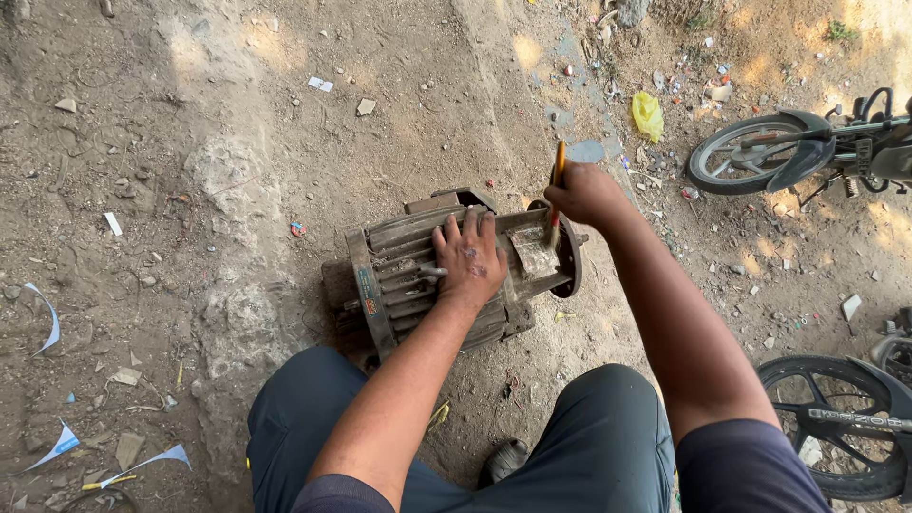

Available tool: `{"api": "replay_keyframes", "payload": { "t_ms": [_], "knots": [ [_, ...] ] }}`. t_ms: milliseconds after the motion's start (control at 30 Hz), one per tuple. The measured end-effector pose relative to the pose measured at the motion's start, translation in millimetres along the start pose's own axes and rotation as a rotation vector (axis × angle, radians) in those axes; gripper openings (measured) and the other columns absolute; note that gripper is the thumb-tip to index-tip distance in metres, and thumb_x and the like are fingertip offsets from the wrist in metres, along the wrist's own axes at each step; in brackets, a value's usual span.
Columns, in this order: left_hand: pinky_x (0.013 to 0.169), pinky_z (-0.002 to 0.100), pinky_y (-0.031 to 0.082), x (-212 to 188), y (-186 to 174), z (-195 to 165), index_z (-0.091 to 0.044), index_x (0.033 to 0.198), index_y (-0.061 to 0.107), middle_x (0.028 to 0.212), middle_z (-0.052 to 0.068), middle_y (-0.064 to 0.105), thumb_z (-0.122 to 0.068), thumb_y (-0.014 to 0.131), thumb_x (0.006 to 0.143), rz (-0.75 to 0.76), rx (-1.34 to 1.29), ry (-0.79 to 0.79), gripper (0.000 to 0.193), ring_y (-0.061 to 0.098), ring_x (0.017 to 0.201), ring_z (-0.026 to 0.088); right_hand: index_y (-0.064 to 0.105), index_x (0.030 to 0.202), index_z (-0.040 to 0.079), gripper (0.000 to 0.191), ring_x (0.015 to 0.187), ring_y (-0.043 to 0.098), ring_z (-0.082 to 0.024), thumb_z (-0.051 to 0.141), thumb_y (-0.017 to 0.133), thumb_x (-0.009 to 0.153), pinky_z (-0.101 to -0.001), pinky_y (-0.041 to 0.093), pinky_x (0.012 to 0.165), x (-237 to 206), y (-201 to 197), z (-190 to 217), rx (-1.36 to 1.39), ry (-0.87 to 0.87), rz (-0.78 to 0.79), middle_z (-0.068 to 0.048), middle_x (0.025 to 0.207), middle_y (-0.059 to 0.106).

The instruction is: The person cuts a piece of adhesive-backed paper with scissors on a workbench, then carries an electric motor outside, sits on the ground, and brushes the motor housing and mounting surface with a paintbrush, rotating the motor to reach different sides.

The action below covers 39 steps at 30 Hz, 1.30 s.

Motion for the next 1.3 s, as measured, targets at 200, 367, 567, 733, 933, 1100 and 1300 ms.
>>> {"api": "replay_keyframes", "payload": {
  "t_ms": [200,367,567,733,933,1100,1300],
  "knots": [
    [0.107,0.060,0.032,2.2,1.8,2.4,-0.007,0.141,0.050,0.147,0.018,0.050,-0.035,0.068,0.087,0.022,0.004,-0.008,0.063,0.043,0.135,0.043,0.070,0.100,0.002,0.029,0.080,0.074,-0.029,0.031,0.067,0.095,-0.0446,0.060,0.076,14.5,2.2,11.4,0.047,-0.020,0.086,-0.016,0.089,0.075],
    [0.106,0.059,0.033,5.9,4.8,3.0,-0.005,0.143,0.048,0.148,0.020,0.049,-0.035,0.066,0.089,0.082,0.017,-0.009,0.064,0.043,0.134,0.042,0.069,0.103,0.005,0.026,0.081,0.073,-0.031,0.031,0.065,0.098,-0.0452,0.059,0.076,9.3,9.0,13.7,-0.085,-0.081,0.036,-0.016,0.091,0.075],
    [0.107,0.057,0.034,3.5,4.3,2.3,-0.006,0.142,0.049,0.147,0.019,0.050,-0.035,0.067,0.088,0.072,0.033,-0.005,0.063,0.043,0.135,0.041,0.064,0.110,0.007,0.030,0.080,0.072,-0.032,0.034,0.058,0.100,-0.0486,0.058,0.069,2.5,13.2,26.0,-0.262,-0.090,0.013,-0.015,0.088,0.072],
    [0.106,0.058,0.034,3.7,6.4,3.1,-0.007,0.142,0.048,0.145,0.019,0.051,-0.036,0.067,0.089,0.065,0.049,0.000,0.064,0.043,0.134,0.041,0.071,0.106,0.010,0.033,0.082,0.074,-0.028,0.040,0.062,0.097,-0.0444,0.059,0.073,2.2,15.1,18.5,-0.225,0.056,0.259,-0.012,0.087,0.074],
    [0.105,0.060,0.033,2.9,11.7,4.2,-0.006,0.143,0.048,0.145,0.020,0.050,-0.037,0.066,0.090,0.075,0.049,0.007,0.064,0.043,0.133,0.043,0.072,0.101,0.008,0.031,0.084,0.072,-0.031,0.037,0.061,0.095,-0.0467,0.057,0.078,7.2,8.4,14.5,-0.256,-0.058,0.140,-0.014,0.091,0.075],
    [0.108,0.057,0.034,2.1,13.0,6.2,-0.007,0.145,0.047,0.150,0.018,0.049,-0.035,0.065,0.090,0.102,0.020,-0.016,0.064,0.043,0.137,0.041,0.072,0.106,0.009,0.032,0.085,0.072,-0.032,0.037,0.061,0.095,-0.0473,0.057,0.078,9.2,6.9,16.0,-0.184,-0.034,0.076,-0.015,0.093,0.075],
    [0.107,0.061,0.031,4.2,14.0,6.6,-0.006,0.144,0.046,0.150,0.020,0.046,-0.037,0.065,0.090,0.109,0.044,-0.007,0.065,0.041,0.135,0.043,0.074,0.107,0.010,0.031,0.083,0.072,-0.022,0.036,0.061,0.098,-0.0427,0.058,0.078,11.3,2.7,14.4,-0.130,0.055,0.165,-0.009,0.092,0.077]
  ]
}}
Point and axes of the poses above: each hand's wrist, its own x-axis towards the middle knuckle, its own y-axis out of the palm, z = x × y, the point moved 4 cm from there along x, towards the middle knuckle
